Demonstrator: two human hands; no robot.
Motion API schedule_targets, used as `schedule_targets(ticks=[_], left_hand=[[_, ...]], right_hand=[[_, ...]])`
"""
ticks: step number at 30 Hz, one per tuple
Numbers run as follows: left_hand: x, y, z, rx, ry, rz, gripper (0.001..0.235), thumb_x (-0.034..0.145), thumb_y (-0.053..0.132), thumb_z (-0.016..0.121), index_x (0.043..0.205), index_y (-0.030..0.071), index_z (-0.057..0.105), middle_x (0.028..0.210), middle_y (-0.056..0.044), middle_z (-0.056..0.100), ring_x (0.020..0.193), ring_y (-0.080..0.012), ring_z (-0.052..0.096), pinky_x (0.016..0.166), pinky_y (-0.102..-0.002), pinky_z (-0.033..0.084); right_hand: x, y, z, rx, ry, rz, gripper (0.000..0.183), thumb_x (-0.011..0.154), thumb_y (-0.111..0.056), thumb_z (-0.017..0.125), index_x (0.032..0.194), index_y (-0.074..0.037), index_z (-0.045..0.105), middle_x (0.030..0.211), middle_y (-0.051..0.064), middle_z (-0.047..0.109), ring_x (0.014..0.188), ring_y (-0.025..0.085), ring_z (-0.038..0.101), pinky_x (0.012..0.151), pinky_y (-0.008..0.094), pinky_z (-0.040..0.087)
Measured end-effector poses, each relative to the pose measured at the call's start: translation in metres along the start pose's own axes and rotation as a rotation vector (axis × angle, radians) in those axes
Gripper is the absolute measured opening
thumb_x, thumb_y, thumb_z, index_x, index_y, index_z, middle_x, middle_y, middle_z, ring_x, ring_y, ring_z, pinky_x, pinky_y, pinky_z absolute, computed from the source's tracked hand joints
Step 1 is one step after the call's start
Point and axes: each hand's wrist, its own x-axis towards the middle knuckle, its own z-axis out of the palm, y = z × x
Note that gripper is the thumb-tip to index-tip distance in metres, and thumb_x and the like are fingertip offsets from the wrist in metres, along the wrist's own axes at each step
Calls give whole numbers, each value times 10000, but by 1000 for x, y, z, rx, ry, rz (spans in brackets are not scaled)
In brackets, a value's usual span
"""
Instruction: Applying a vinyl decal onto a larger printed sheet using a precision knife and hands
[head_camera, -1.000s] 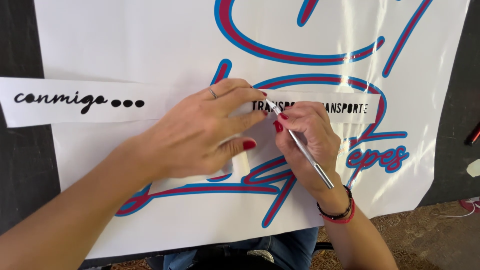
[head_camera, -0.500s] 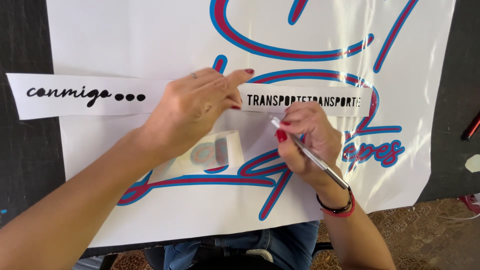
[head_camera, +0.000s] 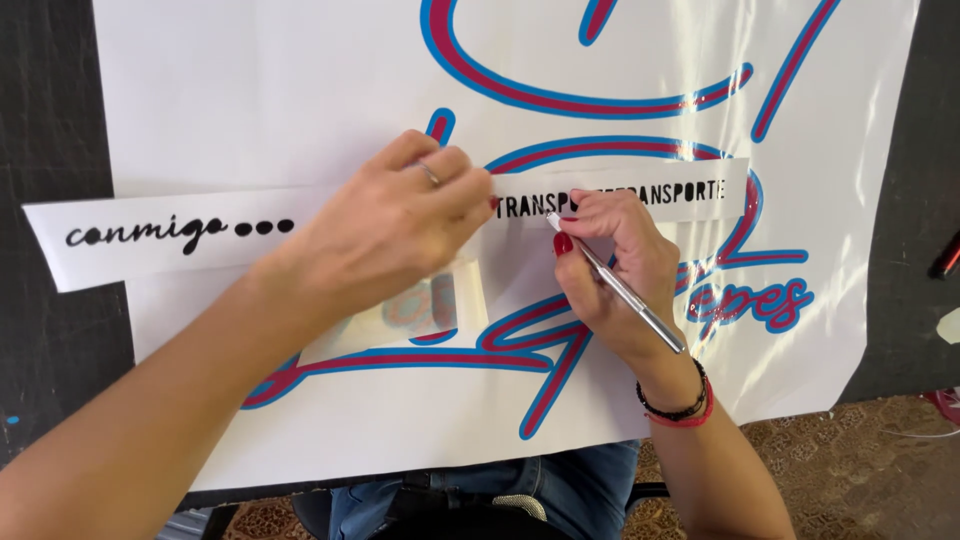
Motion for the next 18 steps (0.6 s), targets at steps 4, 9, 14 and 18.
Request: schedule_targets(ticks=[4, 9, 14, 18], left_hand=[[-5, -14, -10, -358, 29, -80, 152, 993, -147, 691, 1107, -49, 665, 937, -109, 449, 771, -278, 514, 825, -425, 541], [1, -16, -25, -86, -32, 25, 89, 1040, -4, 721, 977, 52, 692, 971, -58, 544, 881, -236, 581, 897, -380, 577], [32, 0, -88, 7, -98, -127, 224, 1090, -111, 634, 944, 51, 581, 967, -59, 463, 882, -219, 529, 854, -350, 553], [31, 2, -78, -68, -225, -86, 256, 960, -153, 622, 922, 93, 561, 959, -59, 477, 796, -220, 543, 777, -338, 510]], right_hand=[[-2, 1, 0, 32, 6, 22, 130, 903, 44, 625, 1022, -9, 629, 1009, 134, 676, 1152, 387, 719, 1037, 442, 612], [-5, -4, -1, 207, 76, 127, 108, 958, -15, 639, 1066, -17, 642, 1112, 185, 684, 1207, 349, 722, 1029, 389, 626], [-4, -8, -9, 98, 75, -37, 184, 923, 102, 669, 1067, -6, 631, 1034, 164, 679, 1055, 298, 666, 1186, 537, 562], [1, -4, 0, -66, 75, -277, 195, 833, 198, 742, 848, 45, 622, 863, 147, 671, 895, 326, 674, 1010, 507, 632]])
